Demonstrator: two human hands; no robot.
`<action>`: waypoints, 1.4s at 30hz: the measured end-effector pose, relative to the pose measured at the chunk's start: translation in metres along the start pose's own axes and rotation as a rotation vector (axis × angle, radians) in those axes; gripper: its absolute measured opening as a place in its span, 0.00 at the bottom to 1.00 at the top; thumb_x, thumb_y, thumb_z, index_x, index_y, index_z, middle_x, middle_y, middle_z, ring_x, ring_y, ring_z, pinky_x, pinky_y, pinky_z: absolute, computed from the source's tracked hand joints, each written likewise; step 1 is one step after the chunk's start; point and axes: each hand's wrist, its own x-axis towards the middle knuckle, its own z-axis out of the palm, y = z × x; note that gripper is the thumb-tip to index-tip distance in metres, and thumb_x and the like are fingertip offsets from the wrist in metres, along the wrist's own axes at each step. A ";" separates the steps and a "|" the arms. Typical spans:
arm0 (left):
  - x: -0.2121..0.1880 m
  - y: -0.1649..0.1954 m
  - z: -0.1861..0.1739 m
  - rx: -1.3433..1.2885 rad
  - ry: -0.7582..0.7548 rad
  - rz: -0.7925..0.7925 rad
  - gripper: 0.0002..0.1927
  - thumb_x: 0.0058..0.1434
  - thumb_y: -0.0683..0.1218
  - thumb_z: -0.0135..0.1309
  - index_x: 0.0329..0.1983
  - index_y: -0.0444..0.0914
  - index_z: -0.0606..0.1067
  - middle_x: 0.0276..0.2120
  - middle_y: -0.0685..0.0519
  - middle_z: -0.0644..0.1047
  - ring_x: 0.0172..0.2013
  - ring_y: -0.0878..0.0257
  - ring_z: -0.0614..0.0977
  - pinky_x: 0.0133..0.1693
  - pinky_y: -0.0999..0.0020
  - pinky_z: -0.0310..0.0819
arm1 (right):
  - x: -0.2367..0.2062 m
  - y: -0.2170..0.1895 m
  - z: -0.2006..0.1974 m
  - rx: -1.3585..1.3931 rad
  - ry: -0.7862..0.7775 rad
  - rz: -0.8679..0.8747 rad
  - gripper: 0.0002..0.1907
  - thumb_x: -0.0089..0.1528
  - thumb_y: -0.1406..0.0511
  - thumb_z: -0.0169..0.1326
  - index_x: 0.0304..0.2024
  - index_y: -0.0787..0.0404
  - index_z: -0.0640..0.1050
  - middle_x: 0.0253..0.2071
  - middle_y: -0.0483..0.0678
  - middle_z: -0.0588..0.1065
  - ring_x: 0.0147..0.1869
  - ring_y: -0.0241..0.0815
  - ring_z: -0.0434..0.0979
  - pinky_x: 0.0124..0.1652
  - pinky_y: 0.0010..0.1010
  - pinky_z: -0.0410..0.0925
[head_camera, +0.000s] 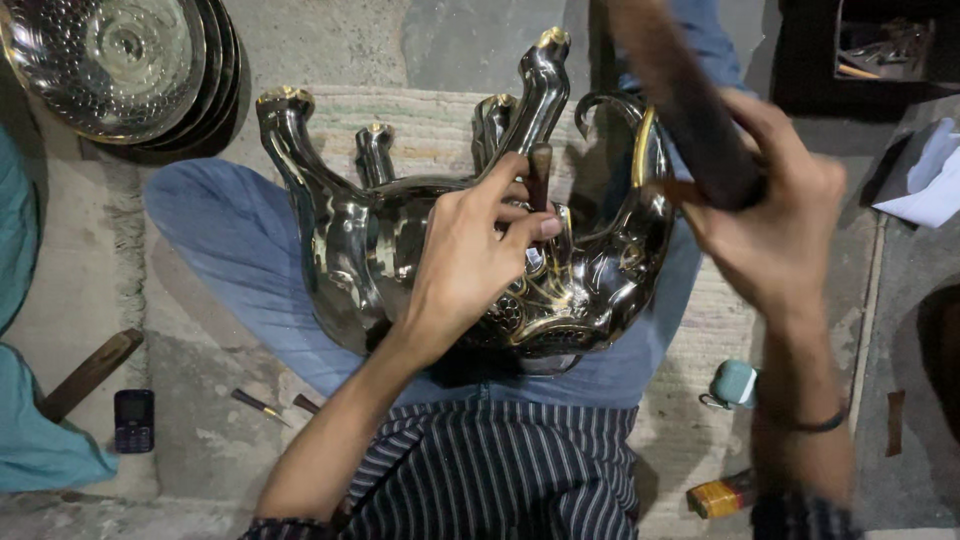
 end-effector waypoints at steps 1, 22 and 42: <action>0.001 0.000 0.000 0.010 0.000 0.005 0.15 0.62 0.38 0.58 0.52 0.33 0.71 0.38 0.44 0.85 0.41 0.58 0.90 0.36 0.67 0.84 | 0.010 0.001 -0.003 -0.072 -0.045 -0.033 0.29 0.64 0.67 0.68 0.66 0.64 0.72 0.49 0.55 0.80 0.50 0.47 0.85 0.48 0.35 0.78; 0.007 -0.006 0.003 0.032 -0.009 0.076 0.21 0.58 0.38 0.63 0.55 0.31 0.73 0.39 0.37 0.84 0.42 0.54 0.89 0.42 0.65 0.85 | 0.084 -0.003 -0.017 -0.445 -0.675 -0.211 0.39 0.63 0.58 0.57 0.76 0.44 0.60 0.29 0.51 0.79 0.23 0.42 0.77 0.28 0.33 0.70; 0.034 -0.016 -0.007 0.052 -0.354 0.140 0.23 0.59 0.35 0.55 0.60 0.32 0.73 0.40 0.41 0.85 0.38 0.59 0.90 0.40 0.66 0.87 | 0.006 0.008 -0.016 -0.045 -0.363 0.230 0.44 0.69 0.71 0.64 0.78 0.49 0.52 0.58 0.51 0.71 0.56 0.38 0.75 0.51 0.28 0.72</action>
